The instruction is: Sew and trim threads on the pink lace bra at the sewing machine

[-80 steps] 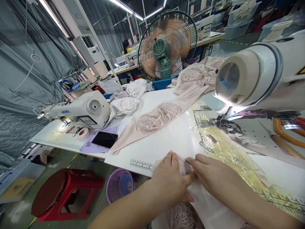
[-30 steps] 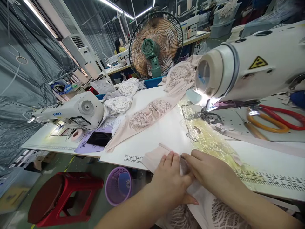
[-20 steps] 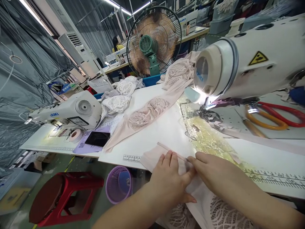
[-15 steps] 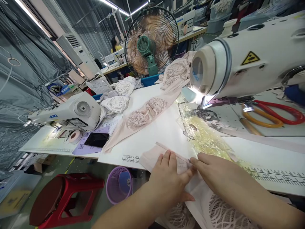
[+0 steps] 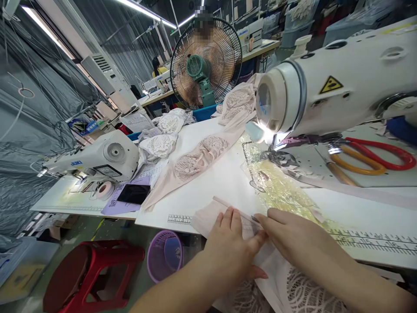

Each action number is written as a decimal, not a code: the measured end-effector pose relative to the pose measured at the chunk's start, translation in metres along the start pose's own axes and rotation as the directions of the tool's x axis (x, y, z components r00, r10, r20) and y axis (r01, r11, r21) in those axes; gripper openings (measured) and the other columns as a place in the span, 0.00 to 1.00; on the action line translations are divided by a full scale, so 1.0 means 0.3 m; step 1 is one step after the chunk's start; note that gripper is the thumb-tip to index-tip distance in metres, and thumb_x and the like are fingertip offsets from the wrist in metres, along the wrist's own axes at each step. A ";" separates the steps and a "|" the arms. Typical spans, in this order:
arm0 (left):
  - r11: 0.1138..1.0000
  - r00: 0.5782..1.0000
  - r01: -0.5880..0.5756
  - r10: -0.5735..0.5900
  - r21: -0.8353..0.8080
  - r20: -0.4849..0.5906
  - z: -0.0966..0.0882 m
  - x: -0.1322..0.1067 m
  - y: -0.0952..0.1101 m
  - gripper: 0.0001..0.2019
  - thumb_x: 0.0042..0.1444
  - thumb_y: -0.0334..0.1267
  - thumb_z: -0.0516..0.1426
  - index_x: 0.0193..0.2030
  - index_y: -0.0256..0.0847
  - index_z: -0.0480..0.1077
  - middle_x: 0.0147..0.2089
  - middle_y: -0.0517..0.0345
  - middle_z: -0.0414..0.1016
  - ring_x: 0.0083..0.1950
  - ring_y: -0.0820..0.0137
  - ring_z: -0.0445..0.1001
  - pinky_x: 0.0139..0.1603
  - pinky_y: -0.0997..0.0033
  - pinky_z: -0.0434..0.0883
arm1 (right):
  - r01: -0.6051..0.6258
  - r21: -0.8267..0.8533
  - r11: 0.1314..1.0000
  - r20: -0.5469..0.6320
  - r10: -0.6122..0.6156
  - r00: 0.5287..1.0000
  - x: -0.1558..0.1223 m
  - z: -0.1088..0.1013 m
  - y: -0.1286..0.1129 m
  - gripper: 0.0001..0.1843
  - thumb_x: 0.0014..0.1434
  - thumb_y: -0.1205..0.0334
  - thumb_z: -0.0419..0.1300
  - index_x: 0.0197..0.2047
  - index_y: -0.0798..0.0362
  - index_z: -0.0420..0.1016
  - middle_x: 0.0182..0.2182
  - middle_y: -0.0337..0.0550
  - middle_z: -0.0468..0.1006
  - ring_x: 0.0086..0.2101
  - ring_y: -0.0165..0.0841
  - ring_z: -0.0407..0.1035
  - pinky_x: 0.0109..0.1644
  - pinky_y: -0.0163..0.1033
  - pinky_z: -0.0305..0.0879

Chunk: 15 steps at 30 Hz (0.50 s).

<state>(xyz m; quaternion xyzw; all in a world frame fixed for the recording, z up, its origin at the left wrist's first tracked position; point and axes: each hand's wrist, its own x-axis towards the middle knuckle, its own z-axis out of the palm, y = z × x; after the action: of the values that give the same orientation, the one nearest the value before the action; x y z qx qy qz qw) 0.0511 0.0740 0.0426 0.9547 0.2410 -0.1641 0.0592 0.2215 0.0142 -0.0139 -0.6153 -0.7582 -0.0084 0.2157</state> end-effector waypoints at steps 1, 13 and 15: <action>1.000 1.000 0.001 -0.001 0.005 0.010 -0.005 0.000 0.001 0.43 0.51 0.62 0.60 0.70 0.52 0.52 0.70 0.31 0.53 0.71 0.39 0.50 0.63 0.39 0.60 | -0.002 0.003 1.000 0.011 0.002 1.000 0.007 0.004 -0.003 0.11 0.57 0.74 0.52 0.38 0.53 0.73 0.26 0.39 0.69 0.25 0.32 0.67 0.25 0.34 0.55; 1.000 1.000 -0.004 0.004 0.002 -0.021 0.019 0.007 -0.004 0.40 0.52 0.61 0.59 0.69 0.53 0.54 0.70 0.31 0.53 0.71 0.38 0.49 0.62 0.37 0.61 | 0.020 -0.012 1.000 0.064 -0.019 0.998 -0.026 -0.021 0.010 0.15 0.45 0.82 0.52 0.29 0.52 0.70 0.24 0.39 0.68 0.22 0.33 0.65 0.24 0.36 0.54; 1.000 1.000 -0.002 0.002 0.016 -0.019 0.020 0.008 -0.002 0.40 0.52 0.61 0.59 0.70 0.53 0.54 0.70 0.30 0.53 0.70 0.37 0.51 0.62 0.37 0.61 | 0.041 -0.021 0.999 0.074 -0.039 0.996 -0.039 -0.035 0.015 0.17 0.42 0.83 0.52 0.28 0.53 0.71 0.24 0.40 0.68 0.21 0.34 0.66 0.23 0.37 0.54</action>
<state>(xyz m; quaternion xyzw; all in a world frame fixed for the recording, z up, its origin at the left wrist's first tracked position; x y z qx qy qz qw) 0.0512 0.0743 0.0360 0.9570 0.2392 -0.1566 0.0495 0.2309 0.0017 -0.0095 -0.6022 -0.7777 0.0013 0.1803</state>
